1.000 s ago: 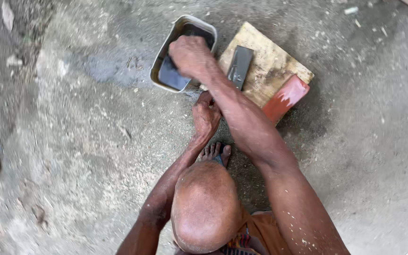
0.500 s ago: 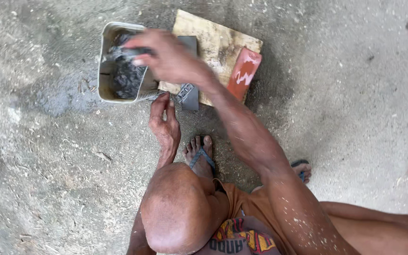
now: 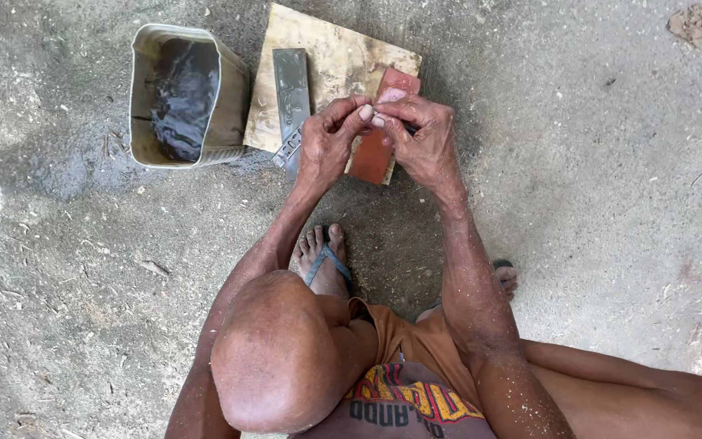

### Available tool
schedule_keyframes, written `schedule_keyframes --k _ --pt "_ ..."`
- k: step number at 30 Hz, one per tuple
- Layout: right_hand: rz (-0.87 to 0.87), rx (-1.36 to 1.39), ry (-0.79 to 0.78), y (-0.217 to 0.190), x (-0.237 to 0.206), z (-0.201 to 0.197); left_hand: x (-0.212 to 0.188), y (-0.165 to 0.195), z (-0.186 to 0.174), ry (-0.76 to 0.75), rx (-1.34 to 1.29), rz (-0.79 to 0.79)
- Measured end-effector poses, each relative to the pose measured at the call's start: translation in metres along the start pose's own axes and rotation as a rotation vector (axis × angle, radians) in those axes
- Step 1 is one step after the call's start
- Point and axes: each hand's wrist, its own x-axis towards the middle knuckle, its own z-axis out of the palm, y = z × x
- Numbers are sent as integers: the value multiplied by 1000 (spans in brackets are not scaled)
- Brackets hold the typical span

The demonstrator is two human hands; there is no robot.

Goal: The person sharpens a small metal tool on a red sharpening stone placed on a wooden board. They repeatedly rub the tool's edge on the stone, occasionally dip it in a nearby container of water, and inspect the edge before continuing.

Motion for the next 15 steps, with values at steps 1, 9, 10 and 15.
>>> schedule_keyframes --k 1,9,10,15 --pt "-44 -51 38 2 -5 -2 0 -1 1 -26 10 4" --pt "94 153 165 11 -30 -5 -3 -11 6 6 21 -48" --pt "136 198 166 13 -32 -5 -4 -13 7 11 9 -50" --pt "41 96 162 22 -38 -3 -5 -22 11 -39 -74 -21"
